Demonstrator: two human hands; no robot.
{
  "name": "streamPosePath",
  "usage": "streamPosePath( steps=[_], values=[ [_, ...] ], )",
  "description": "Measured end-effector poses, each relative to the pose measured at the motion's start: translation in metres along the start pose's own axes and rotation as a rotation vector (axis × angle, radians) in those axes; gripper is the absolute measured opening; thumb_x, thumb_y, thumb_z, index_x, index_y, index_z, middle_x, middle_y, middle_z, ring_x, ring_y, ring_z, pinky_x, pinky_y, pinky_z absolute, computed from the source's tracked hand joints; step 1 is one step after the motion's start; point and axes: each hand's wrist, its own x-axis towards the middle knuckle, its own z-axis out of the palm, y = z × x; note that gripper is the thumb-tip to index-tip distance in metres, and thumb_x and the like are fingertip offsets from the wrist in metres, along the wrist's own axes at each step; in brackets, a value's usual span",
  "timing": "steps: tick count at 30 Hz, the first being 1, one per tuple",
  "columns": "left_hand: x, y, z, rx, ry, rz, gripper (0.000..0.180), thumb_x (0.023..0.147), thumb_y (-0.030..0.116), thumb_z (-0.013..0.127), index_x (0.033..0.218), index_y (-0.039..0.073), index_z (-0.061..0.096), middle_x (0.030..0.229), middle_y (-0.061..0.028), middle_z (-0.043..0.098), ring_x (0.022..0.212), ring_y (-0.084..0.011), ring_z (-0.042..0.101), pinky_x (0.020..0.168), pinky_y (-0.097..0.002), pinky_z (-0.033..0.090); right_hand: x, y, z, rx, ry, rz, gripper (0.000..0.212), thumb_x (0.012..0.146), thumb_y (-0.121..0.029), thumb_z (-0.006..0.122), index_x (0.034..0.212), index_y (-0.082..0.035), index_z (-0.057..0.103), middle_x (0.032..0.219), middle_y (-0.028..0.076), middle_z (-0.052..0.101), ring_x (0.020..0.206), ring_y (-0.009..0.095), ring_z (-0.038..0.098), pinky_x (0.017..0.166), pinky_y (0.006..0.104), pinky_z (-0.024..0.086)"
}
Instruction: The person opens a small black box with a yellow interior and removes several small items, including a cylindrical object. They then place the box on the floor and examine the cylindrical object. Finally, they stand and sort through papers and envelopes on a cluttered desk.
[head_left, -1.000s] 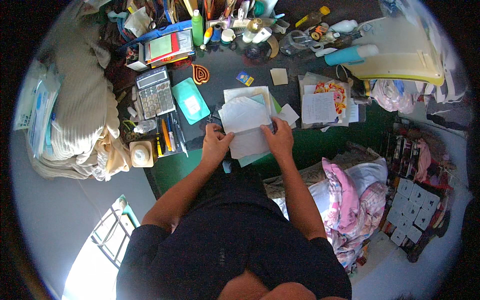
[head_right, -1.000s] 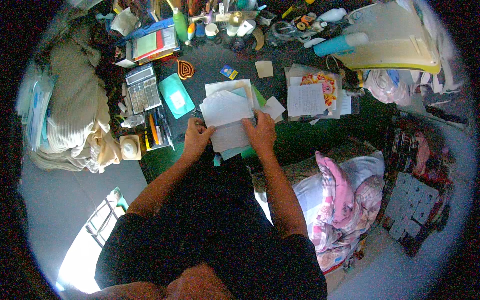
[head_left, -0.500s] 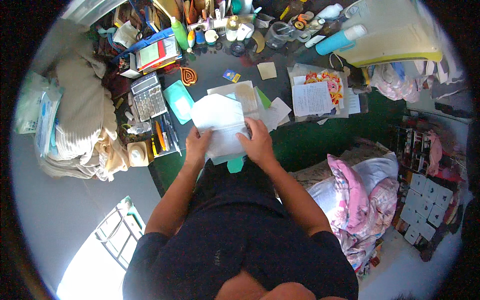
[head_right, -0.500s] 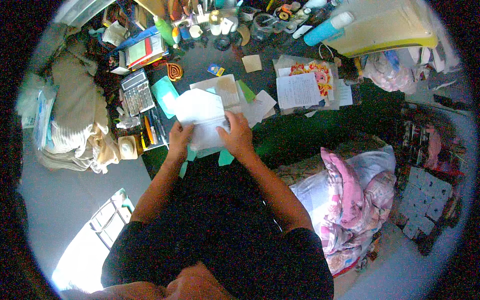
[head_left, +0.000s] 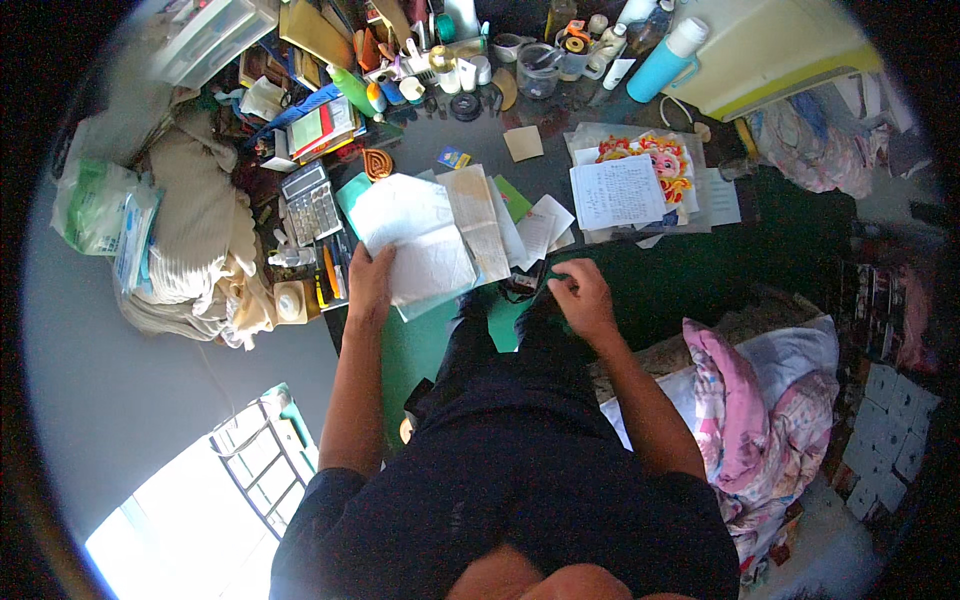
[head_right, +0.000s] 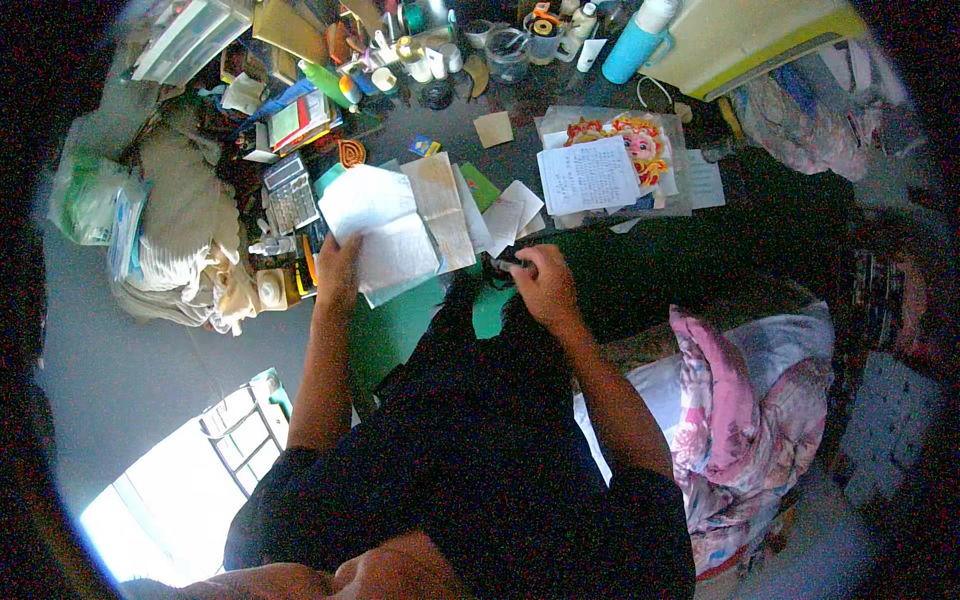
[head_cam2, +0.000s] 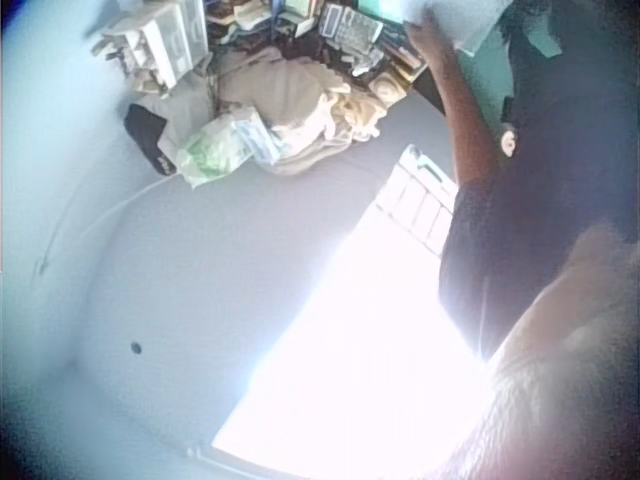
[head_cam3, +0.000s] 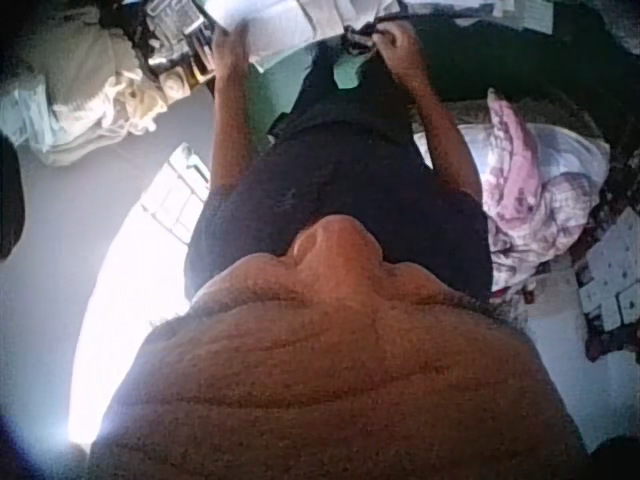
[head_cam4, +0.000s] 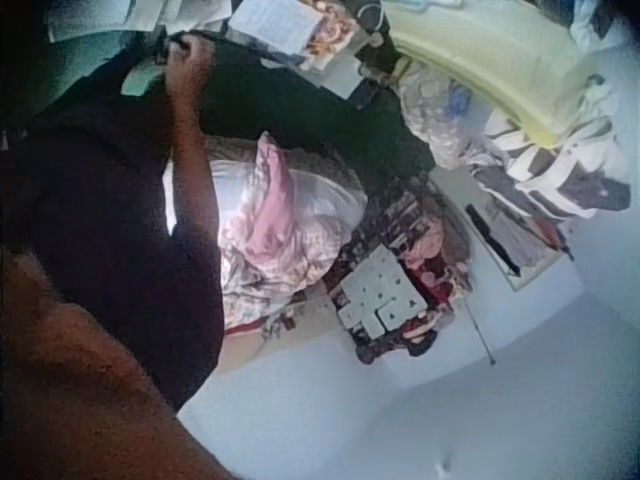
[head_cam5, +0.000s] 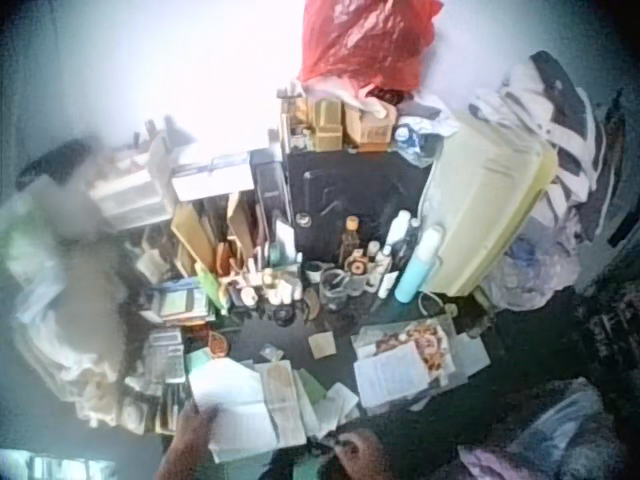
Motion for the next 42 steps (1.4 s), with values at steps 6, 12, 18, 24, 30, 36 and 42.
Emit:
streamPosePath(
  steps=[6,12,18,24,30,36,42],
  values=[
    [0.037,0.003,0.034,0.128,0.073,0.029,0.041,0.091,0.019,0.072,0.122,-0.006,0.064,0.106,-0.0171,0.073,0.093,-0.0228,0.071,0.081,-0.0387,0.058,-0.025,0.032,-0.047,-0.071,0.03,0.142,0.025,0.089,-0.015,0.077,0.111,-0.004,0.07,0.112,0.014,0.064,0.091,0.029,0.066,0.08,0.0408,0.056],
    [0.047,0.011,0.056,0.426,0.205,0.117,0.035,0.084,0.021,0.076,0.106,-0.004,0.068,0.092,-0.0158,0.073,0.084,-0.0228,0.07,0.078,-0.0391,0.056,-0.042,0.05,-0.066,-0.054,0.029,0.235,0.023,0.091,-0.016,0.076,0.109,-0.003,0.07,0.112,0.015,0.063,0.095,0.03,0.067,0.083,0.0407,0.057],
    [0.049,0.008,0.049,0.395,0.295,0.209,0.028,0.084,0.017,0.078,0.097,-0.003,0.064,0.09,-0.0112,0.07,0.081,-0.0161,0.063,0.072,-0.0351,0.053,-0.041,0.057,-0.069,-0.034,0.031,0.217,0.026,0.091,-0.019,0.076,0.109,-0.002,0.07,0.114,0.016,0.064,0.1,0.031,0.067,0.084,0.0411,0.057],
    [0.035,0.009,0.019,-0.034,0.138,0.107,0.047,0.092,0.009,0.072,0.135,-0.006,0.059,0.123,-0.0161,0.069,0.104,-0.0265,0.066,0.093,-0.0395,0.054,-0.028,0.053,-0.061,0.023,-0.056,0.255,0.033,0.092,-0.021,0.077,0.117,-0.001,0.07,0.116,0.017,0.065,0.1,0.031,0.07,0.089,0.0412,0.058],
    [0.013,-0.005,0.004,-0.337,0.141,-0.013,0.049,0.094,-0.006,0.063,0.142,-0.001,0.053,0.129,-0.0156,0.068,0.115,-0.0307,0.068,0.1,-0.0448,0.056,-0.012,0.06,-0.03,0.455,-0.349,0.382,0.048,0.094,-0.025,0.08,0.132,0.001,0.062,0.126,0.017,0.067,0.11,0.026,0.07,0.095,0.0398,0.058],
    [-0.028,-0.007,0.014,-0.495,0.023,-0.112,0.048,0.097,-0.005,0.061,0.144,-0.003,0.05,0.13,-0.0177,0.067,0.114,-0.0313,0.071,0.1,-0.0443,0.061,0.003,0.024,-0.018,0.691,-0.514,0.45,0.067,0.095,-0.029,0.08,0.143,0.007,0.051,0.135,0.022,0.063,0.127,0.029,0.063,0.108,0.0412,0.052],
    [-0.05,0.003,0.044,-0.531,-0.123,-0.125,0.046,0.095,-0.001,0.067,0.139,-0.002,0.055,0.125,-0.0161,0.07,0.111,-0.0292,0.072,0.099,-0.0443,0.06,0.015,0.019,-0.019,0.656,-0.438,0.313,0.071,0.098,-0.035,0.076,0.148,0.007,0.047,0.144,0.024,0.058,0.134,0.033,0.058,0.112,0.0433,0.048]
  ],
)
